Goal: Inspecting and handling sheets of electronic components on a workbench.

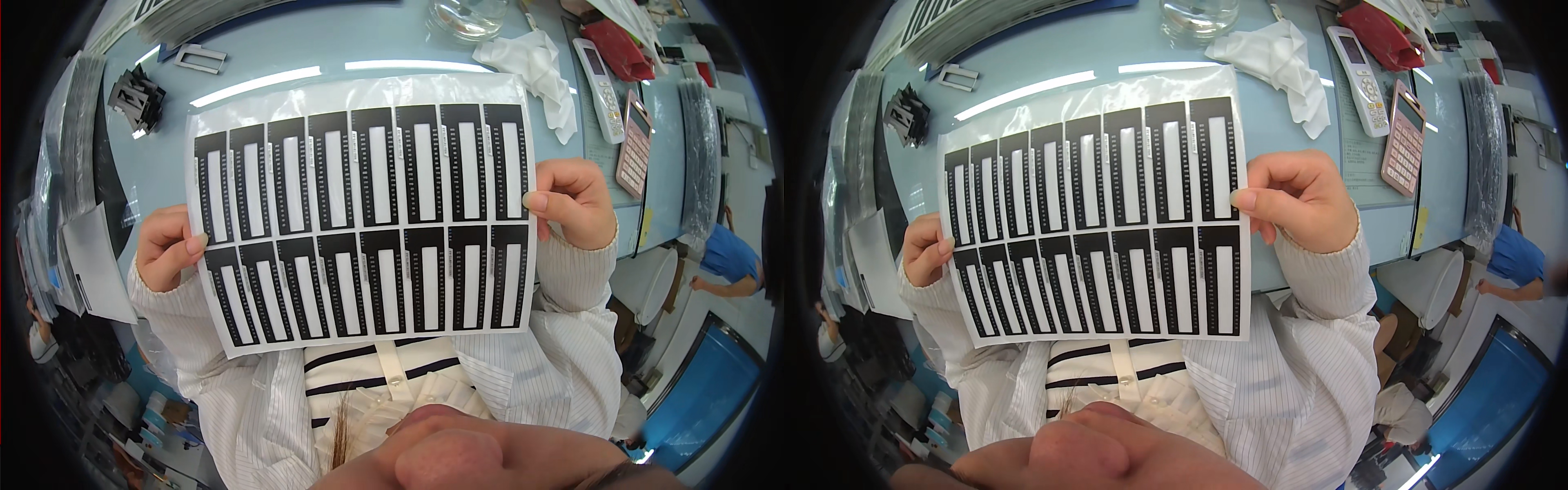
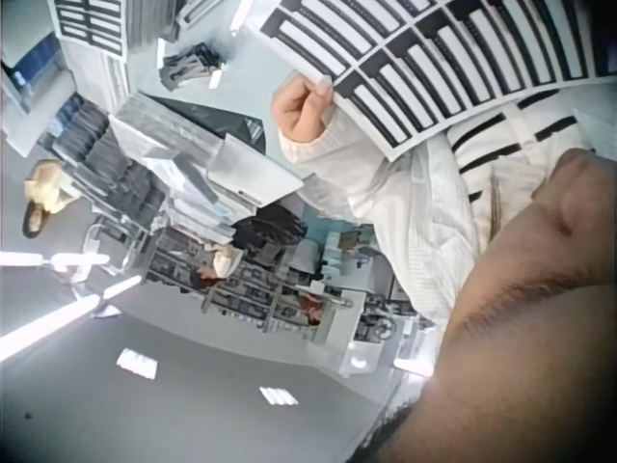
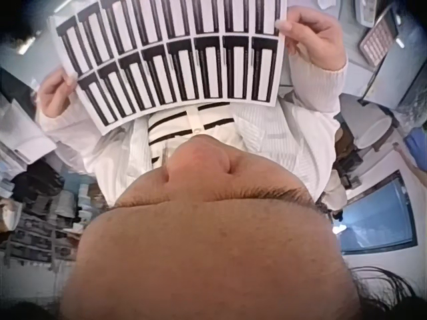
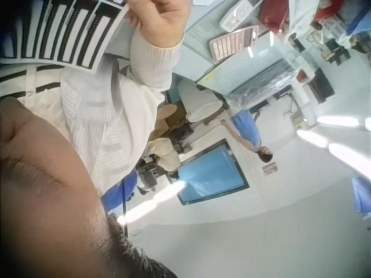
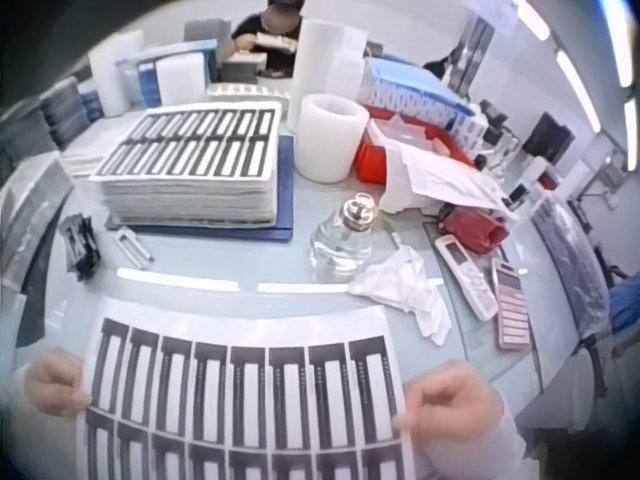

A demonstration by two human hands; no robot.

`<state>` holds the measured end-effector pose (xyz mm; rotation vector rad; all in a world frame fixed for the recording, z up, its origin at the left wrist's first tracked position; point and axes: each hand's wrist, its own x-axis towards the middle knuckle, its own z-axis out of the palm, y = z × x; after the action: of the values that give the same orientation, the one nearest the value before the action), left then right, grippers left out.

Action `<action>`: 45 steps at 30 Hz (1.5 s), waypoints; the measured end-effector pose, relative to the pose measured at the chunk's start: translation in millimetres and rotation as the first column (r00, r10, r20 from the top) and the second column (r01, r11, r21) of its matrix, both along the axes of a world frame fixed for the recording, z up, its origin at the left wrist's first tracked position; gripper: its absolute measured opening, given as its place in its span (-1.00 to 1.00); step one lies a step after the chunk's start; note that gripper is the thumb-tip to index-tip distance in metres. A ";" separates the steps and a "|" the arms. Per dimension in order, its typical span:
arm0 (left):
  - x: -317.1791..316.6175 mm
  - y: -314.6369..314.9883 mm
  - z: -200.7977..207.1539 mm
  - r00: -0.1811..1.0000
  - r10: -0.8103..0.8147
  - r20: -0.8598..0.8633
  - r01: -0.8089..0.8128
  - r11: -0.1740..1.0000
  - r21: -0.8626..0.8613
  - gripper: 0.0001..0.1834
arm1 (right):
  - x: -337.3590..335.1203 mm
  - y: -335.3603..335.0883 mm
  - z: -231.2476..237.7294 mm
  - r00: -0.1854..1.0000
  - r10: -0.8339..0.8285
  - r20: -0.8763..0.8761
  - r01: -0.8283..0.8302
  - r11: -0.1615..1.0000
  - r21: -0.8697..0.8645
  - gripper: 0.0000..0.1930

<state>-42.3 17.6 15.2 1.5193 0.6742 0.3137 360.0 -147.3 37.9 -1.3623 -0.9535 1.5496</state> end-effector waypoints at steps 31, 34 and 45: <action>-0.3 -2.8 -5.8 0.998 0.056 0.016 -0.057 0.997 0.061 -0.75 | -1.0 2.2 -11.2 0.998 -0.047 -0.031 0.047 0.999 0.002 -0.81; -0.5 -2.4 -1.7 0.999 0.048 0.005 -0.048 0.997 0.060 -0.75 | 0.0 3.8 -11.7 0.998 -0.049 -0.029 0.048 0.999 -0.016 -0.80; -1.5 -3.2 -1.4 0.998 0.068 0.002 -0.068 0.994 0.081 -0.73 | 0.7 5.4 -12.8 0.996 -0.065 -0.066 0.062 0.997 -0.046 -0.80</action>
<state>-43.8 14.4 13.8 1.5758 0.7220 0.3965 360.8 -141.9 25.1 -1.3495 -0.8322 1.5662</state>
